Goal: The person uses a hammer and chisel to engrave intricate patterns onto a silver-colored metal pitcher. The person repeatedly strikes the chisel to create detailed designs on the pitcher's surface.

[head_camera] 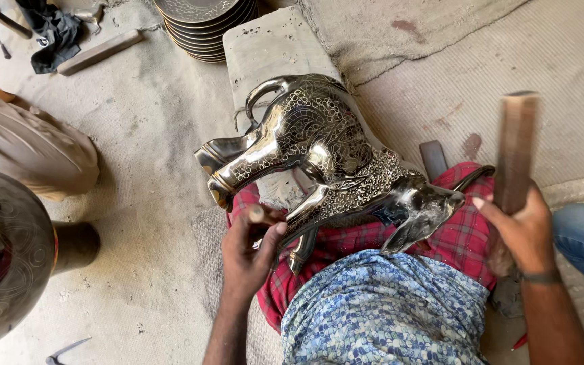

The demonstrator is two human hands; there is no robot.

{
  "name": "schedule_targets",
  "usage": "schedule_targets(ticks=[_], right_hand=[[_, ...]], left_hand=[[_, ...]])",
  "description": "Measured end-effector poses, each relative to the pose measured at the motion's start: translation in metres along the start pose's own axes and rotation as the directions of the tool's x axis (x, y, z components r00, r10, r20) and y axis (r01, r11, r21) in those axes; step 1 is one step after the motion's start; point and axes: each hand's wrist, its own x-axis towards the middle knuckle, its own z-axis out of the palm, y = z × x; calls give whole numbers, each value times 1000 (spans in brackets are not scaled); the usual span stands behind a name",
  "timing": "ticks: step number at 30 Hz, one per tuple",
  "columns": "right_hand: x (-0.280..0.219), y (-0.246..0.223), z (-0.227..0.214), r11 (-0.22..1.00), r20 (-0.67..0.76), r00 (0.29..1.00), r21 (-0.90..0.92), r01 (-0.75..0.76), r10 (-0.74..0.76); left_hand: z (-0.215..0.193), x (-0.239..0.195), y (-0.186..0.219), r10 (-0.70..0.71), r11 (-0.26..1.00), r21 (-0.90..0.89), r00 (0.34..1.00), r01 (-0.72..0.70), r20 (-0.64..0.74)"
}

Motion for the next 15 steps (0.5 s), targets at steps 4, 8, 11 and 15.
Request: schedule_targets(ticks=[4,8,11,15], right_hand=[[-68,-1,12,967,-72,987,202,155,-143],[-79,-13,10,982,38,981,42,187,-188],[-68,-38,0,970,92,975,-114,213,-203],[-70,-94,-6,922,171,955,-266,282,-243]], left_hand=[[11,3,1,-67,971,-227,997,74,36],[22,4,4,-47,958,-282,999,52,25],[21,5,-3,1,992,-128,996,11,90],[24,13,-11,21,1000,-12,987,-20,161]])
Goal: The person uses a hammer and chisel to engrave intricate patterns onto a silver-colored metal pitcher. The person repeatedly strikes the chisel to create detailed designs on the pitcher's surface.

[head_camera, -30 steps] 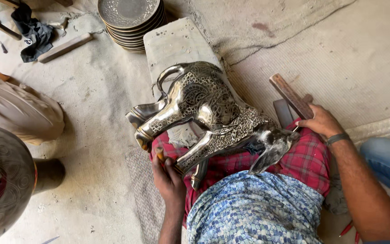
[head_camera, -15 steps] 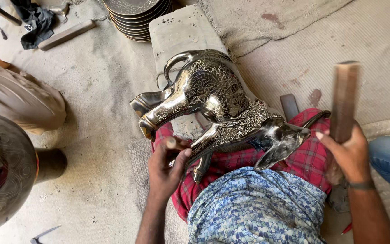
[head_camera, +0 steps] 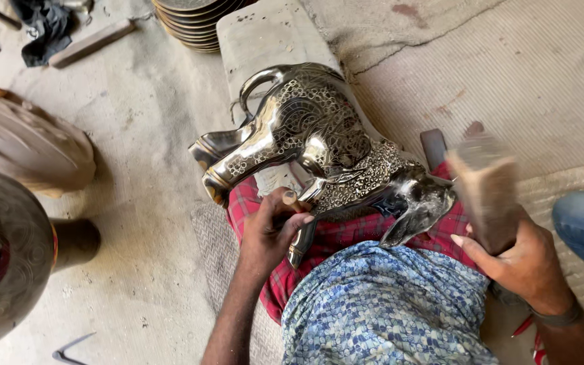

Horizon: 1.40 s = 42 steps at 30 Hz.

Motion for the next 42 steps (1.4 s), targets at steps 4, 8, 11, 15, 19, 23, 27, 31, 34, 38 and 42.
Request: schedule_targets(ticks=[4,8,11,15,19,23,27,31,34,38,42], right_hand=[[17,-42,-21,982,72,995,-169,85,-73],[41,-61,-32,890,151,923,-249,382,-355],[54,-72,-34,806,242,841,-253,536,-484],[72,-88,-33,411,264,545,-425,807,-796],[91,-102,-32,374,288,519,-433,820,-805],[102,-109,-37,164,380,458,-598,784,-803],[108,-108,-30,248,320,416,-453,856,-851],[112,-98,-22,425,202,459,-191,885,-865],[117,-89,-21,470,194,474,-70,880,-859],[121,-87,-24,222,398,397,-417,881,-827],[113,-95,-26,577,247,574,-67,814,-781]], left_hand=[[3,3,4,34,999,23,998,-36,57],[12,-10,8,76,988,137,997,-72,-30],[17,-16,6,66,989,139,994,-53,-87],[20,-17,-4,10,980,200,993,13,-115],[32,-26,-9,19,967,251,979,33,-202],[43,-38,-15,7,972,226,951,67,-311],[46,-44,-29,65,972,236,952,8,-300],[50,-51,-38,146,964,257,937,-63,-318],[51,-55,-43,136,867,499,957,10,-256],[51,-47,-45,156,957,283,935,-63,-320],[48,-44,-33,95,964,266,946,-9,-311]])
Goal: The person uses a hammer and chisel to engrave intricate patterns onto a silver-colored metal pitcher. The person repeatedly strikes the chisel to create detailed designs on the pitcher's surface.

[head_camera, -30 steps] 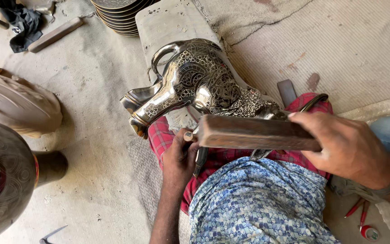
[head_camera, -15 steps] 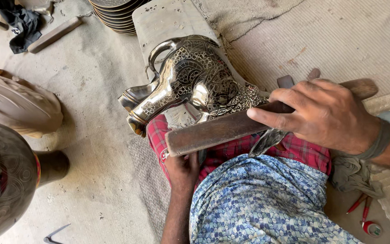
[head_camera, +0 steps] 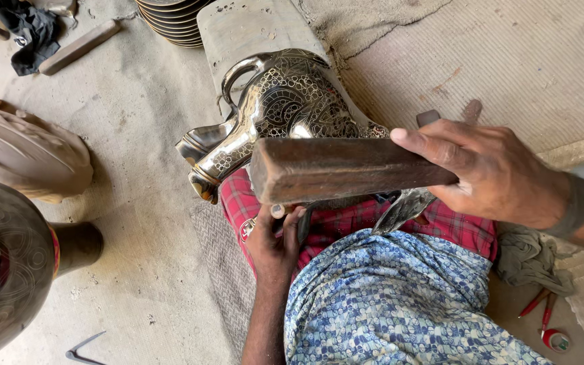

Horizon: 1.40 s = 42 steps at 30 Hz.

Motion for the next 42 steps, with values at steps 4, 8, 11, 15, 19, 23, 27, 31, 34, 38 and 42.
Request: schedule_targets(ticks=[4,8,11,15,19,23,27,31,34,38,42], right_hand=[[-3,-13,-9,881,183,982,-455,128,-48],[-3,-24,-12,859,158,987,-502,99,-22],[-1,-30,-11,944,136,989,-331,-2,50],[-7,-36,-12,720,232,972,-679,143,25],[-11,-37,-11,959,96,993,-280,-40,69],[-8,-39,-9,948,97,993,-317,-33,67],[-9,-42,-14,721,240,968,-683,118,69],[-14,-39,-12,950,123,987,-307,-65,107],[-19,-35,-7,887,175,979,-461,-12,104],[-20,-35,-7,907,139,985,-419,-34,101],[-5,-41,-8,992,-6,992,25,-127,127]], left_hand=[[-3,8,9,17,1000,-26,1000,-17,5],[-4,8,10,7,1000,-6,1000,-8,-16],[-4,7,3,14,1000,17,1000,-14,-13],[-3,4,-4,65,998,20,998,-65,-27],[-2,-2,-6,25,999,-46,999,-26,-19],[-1,0,-11,41,999,-16,999,-41,8],[-2,0,-13,14,999,-47,1000,-13,28],[-1,2,-8,55,998,-41,998,-55,9],[-2,5,-5,23,1000,-22,999,-22,44],[-4,6,-2,-4,1000,5,998,4,60],[-4,6,-1,-18,1000,-1,997,18,72]])
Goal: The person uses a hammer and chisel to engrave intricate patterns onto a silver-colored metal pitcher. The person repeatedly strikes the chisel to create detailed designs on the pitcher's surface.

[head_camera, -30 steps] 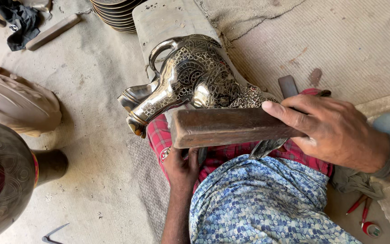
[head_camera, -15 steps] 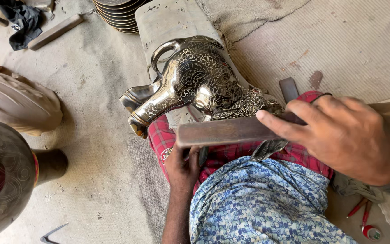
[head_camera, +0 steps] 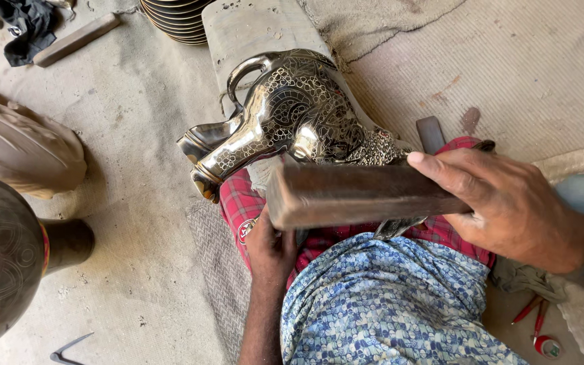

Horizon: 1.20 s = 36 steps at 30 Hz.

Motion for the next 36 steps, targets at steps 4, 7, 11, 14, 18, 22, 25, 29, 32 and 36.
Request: schedule_targets(ticks=[4,7,11,14,18,22,25,29,32,36], right_hand=[[9,-14,-10,895,132,991,-441,69,-11],[13,-13,-10,975,53,998,-221,36,-25],[8,-13,-8,969,56,998,-247,30,-17],[6,-12,-9,885,165,986,-462,54,27],[6,-7,-7,996,45,999,-89,-15,19],[4,-2,-4,874,165,986,-478,86,-7],[-2,0,-1,952,93,996,-305,38,-10],[-1,-2,-2,849,170,984,-526,46,53],[5,-4,-3,991,37,999,-137,12,-7],[14,-6,-5,762,166,986,-640,101,9]], left_hand=[[-1,-1,-2,20,1000,12,1000,-20,-11],[-1,0,-1,-2,1000,5,1000,2,-9],[-3,4,3,19,999,-28,1000,-19,8],[-7,6,10,-2,999,-47,1000,3,17],[-13,12,19,-8,997,-79,1000,10,25],[-14,13,24,32,997,-73,999,-32,-11],[-14,12,22,-52,999,-1,998,52,36],[-13,13,18,44,997,-57,999,-43,8],[-13,12,19,34,997,-72,999,-33,12],[-17,14,26,3,996,-84,1000,-4,-11]])
